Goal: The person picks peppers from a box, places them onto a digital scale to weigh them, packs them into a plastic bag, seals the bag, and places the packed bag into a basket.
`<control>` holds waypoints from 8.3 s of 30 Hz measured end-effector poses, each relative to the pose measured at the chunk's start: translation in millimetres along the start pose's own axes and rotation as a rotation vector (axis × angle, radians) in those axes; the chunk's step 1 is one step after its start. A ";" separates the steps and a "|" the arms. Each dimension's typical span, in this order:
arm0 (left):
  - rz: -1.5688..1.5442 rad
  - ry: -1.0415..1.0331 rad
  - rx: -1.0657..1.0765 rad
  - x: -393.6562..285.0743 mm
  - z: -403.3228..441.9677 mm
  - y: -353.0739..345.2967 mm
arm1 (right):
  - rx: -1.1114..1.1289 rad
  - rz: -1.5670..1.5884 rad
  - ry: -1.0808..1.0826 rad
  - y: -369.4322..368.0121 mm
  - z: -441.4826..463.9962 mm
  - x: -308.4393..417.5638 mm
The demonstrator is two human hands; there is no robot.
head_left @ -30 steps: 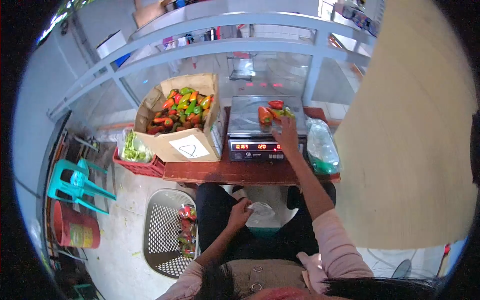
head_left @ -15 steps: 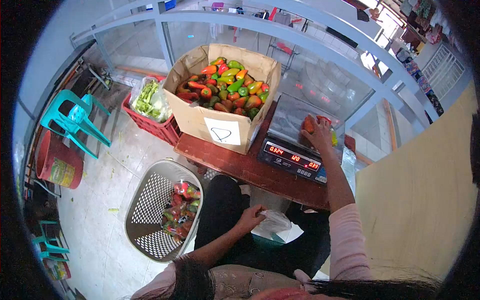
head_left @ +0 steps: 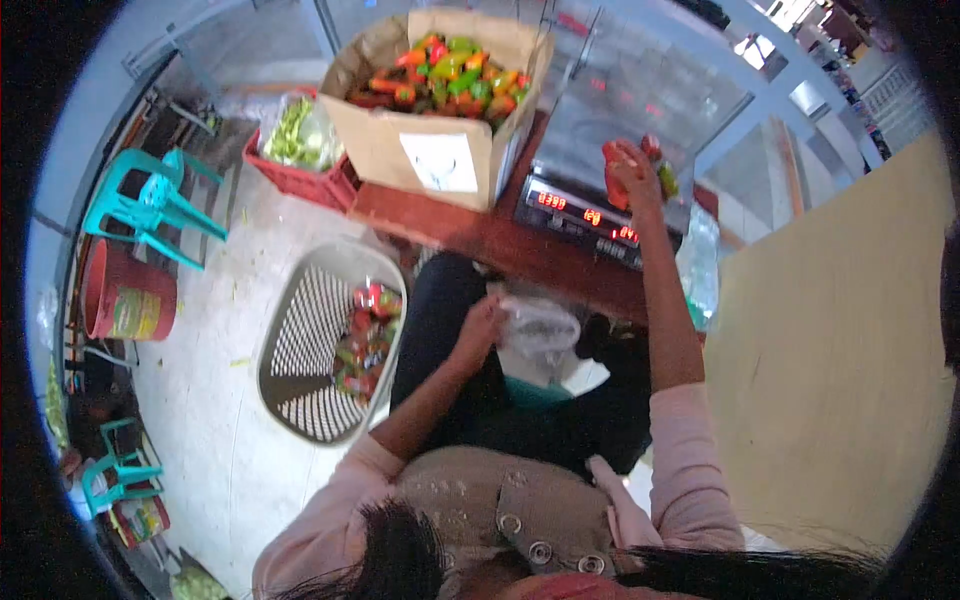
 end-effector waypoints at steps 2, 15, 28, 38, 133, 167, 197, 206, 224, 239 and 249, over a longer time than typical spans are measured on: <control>-0.124 0.077 -0.018 -4.5 -1.7 2.1 | 0.053 0.411 0.009 -15.1 -63.7 82.1; 0.537 -0.270 -0.189 -45.7 -21.1 31.6 | 0.686 -0.016 -0.224 -121.5 -229.1 66.8; 0.744 -0.410 -0.064 -34.9 -62.0 -47.3 | -0.050 1.197 -0.655 -98.4 -234.9 47.7; 0.386 -0.305 0.088 -18.0 -45.6 -53.1 | -0.160 1.448 -0.463 -77.5 -232.0 55.9; 0.524 -0.102 0.086 -45.3 -51.4 -98.4 | -0.049 -0.362 -0.180 -56.3 -274.5 42.7; -0.172 -0.076 0.036 -90.1 -35.2 -60.8 | 0.306 -0.664 0.166 47.6 -159.2 148.6; -0.283 -0.036 -0.347 -116.9 -51.7 38.1 | -0.215 -1.271 0.040 89.2 72.1 -45.8; -0.159 0.013 -0.120 -117.2 -33.9 -23.9 | -0.004 0.398 0.028 32.2 -64.9 78.9; 0.262 -0.089 0.040 -49.9 -27.6 -45.2 | 0.433 -0.106 -0.341 -86.5 -225.7 77.7; 0.090 -0.004 0.033 -23.9 -36.8 -40.2 | 0.468 -0.767 -0.264 -145.2 -226.2 -0.9; -0.012 -0.011 0.026 -33.8 -52.0 -49.4 | 0.421 -0.833 0.116 -143.4 -225.0 4.1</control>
Point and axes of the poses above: each hand's wrist, its own z-axis towards the middle knuckle, its own y-axis out of the back of the hand, x = y × z, the point moved 1 cm from there along z, towards the middle knuckle, and after that the axes turned 8 degrees about -z, right-handed, at the moved point
